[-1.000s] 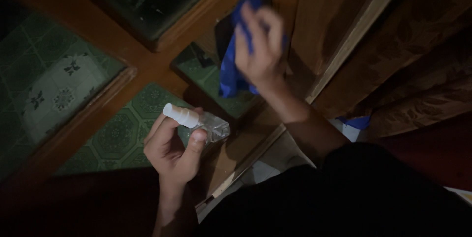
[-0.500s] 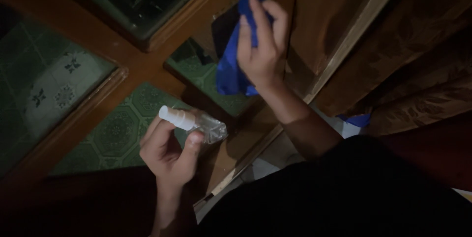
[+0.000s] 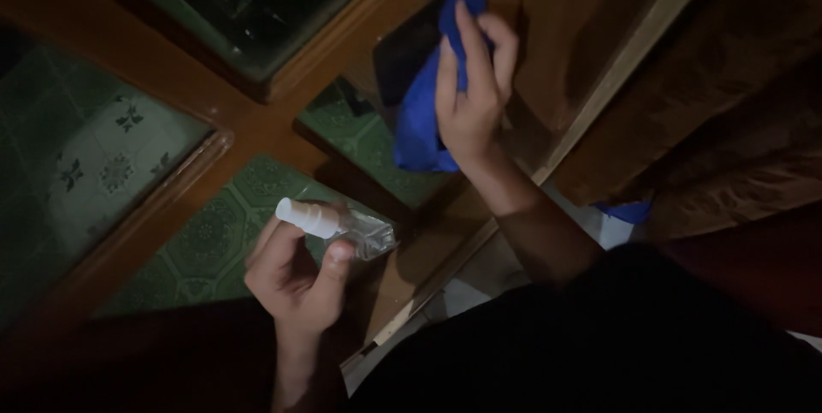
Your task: Cleaning a glass pane on a wooden door using a spray bottle and a cloth.
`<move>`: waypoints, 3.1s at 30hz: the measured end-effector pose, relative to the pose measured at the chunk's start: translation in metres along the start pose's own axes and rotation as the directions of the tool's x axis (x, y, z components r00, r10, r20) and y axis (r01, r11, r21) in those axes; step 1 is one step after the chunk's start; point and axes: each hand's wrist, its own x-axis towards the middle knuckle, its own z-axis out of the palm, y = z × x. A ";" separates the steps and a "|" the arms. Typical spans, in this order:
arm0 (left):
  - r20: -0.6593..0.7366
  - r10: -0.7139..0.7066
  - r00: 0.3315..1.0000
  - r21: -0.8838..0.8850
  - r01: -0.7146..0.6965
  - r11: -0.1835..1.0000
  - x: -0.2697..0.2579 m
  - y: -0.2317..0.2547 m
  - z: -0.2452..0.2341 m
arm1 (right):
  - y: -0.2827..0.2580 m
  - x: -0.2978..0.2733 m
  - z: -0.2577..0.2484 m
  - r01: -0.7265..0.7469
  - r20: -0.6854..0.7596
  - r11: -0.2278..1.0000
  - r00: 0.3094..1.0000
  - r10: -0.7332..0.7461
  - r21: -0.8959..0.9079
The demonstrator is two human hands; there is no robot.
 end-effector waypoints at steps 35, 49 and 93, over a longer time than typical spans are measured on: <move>-0.004 -0.017 1.000 -0.006 0.017 1.000 -0.008 -0.008 -0.007 | -0.020 -0.022 0.004 0.092 0.100 0.988 0.989 -0.104 0.123; 0.019 -0.016 1.000 0.007 0.015 1.000 -0.007 -0.006 -0.004 | -0.017 -0.008 0.007 0.144 0.087 0.978 0.983 -0.159 0.152; 0.001 -0.004 1.000 -0.033 0.004 0.999 -0.013 0.001 -0.014 | -0.003 -0.008 0.006 -0.011 -0.029 0.999 1.000 0.012 0.046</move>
